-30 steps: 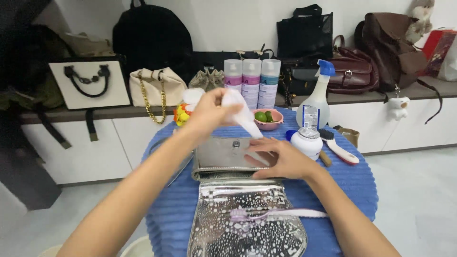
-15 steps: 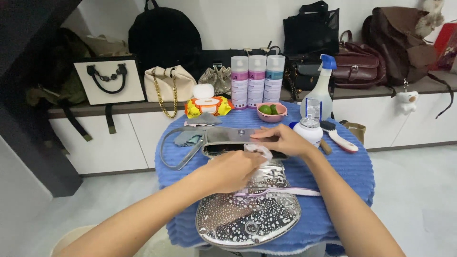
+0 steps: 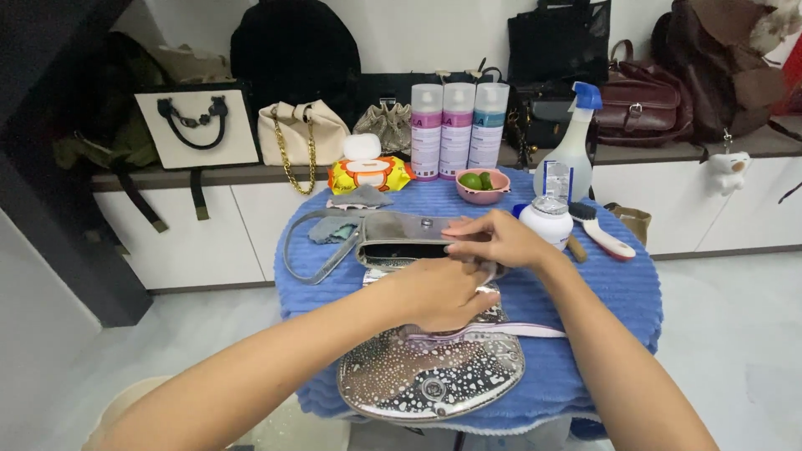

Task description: Cleaning a silver handbag using a toothbrush, cleaning solution, and wipes.

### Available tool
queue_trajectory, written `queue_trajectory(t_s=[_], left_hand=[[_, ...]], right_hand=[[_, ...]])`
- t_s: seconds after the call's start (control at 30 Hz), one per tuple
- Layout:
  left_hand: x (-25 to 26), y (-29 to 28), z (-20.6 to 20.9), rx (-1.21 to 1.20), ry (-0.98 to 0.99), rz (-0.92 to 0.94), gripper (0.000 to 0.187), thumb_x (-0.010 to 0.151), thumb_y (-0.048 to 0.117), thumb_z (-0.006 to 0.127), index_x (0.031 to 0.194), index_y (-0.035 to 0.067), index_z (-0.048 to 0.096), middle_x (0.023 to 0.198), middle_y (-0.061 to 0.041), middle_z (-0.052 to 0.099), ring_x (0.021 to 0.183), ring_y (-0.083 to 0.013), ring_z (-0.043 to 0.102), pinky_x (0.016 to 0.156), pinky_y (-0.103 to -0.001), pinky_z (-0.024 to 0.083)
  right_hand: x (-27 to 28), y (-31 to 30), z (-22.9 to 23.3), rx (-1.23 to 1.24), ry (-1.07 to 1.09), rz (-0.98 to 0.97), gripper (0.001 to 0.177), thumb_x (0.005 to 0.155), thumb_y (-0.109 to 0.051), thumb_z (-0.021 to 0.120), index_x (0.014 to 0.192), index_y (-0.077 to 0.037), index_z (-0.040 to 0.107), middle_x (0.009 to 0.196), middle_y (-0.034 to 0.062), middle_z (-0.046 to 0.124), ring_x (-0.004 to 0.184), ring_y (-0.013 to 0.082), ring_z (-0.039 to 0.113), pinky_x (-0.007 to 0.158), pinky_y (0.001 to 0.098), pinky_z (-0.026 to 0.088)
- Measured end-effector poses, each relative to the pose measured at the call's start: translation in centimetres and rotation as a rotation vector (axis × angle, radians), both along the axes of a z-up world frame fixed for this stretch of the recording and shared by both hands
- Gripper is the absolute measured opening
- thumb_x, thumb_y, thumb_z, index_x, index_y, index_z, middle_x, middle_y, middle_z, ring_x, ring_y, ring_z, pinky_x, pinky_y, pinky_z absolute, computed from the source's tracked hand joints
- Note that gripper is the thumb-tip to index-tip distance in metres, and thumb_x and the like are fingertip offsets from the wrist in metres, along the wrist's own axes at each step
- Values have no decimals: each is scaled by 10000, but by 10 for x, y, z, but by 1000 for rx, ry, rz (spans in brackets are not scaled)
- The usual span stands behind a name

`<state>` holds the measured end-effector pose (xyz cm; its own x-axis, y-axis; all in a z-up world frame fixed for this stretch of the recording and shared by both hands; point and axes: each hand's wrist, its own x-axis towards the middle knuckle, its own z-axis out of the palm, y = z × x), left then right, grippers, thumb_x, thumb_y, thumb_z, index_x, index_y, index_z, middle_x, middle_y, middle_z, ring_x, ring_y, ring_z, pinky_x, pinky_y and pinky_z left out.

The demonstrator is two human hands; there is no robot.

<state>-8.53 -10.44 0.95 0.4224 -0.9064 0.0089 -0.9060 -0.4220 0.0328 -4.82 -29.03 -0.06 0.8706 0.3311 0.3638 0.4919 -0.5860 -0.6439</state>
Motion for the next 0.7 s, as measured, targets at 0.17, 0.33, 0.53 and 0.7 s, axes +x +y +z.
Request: queue_trajectory(t_s=[0.17,0.33,0.53,0.7], left_hand=[[-26,31,13,53,9,105,714,1031,429,148,1435,-55,483,1404,-269,572,1246,-426,598,988,-526,503],[-32,51,13,31,-1,169,763,1040,465,119,1431,-68,500,1422,-251,573,1287,-398,582,1051,-484,463],[-16,82,-4,75,-107,265,770,1048,485,164,1418,-103,496,1407,-287,570,1292,-417,572,1115,-498,405],[-15,92,-14,53,-192,361,880,1039,565,114,1350,-143,535,1299,-314,629,1226,-423,623,1092,-457,437]], right_hand=[[-6,4,3,7,19,-5,335,780,-197,845,1085,-73,781,1103,210,742,1239,355,588,1168,456,379],[-9,6,5,25,40,-26,342,786,-209,846,1099,-88,782,1066,199,766,1205,368,623,1136,449,420],[-3,4,-1,2,49,-46,344,782,-228,849,1105,-121,793,1065,155,786,1190,331,651,1120,450,424],[-6,9,2,-19,96,-104,377,758,-277,858,1096,-120,802,1119,179,769,1214,343,638,1086,445,452]])
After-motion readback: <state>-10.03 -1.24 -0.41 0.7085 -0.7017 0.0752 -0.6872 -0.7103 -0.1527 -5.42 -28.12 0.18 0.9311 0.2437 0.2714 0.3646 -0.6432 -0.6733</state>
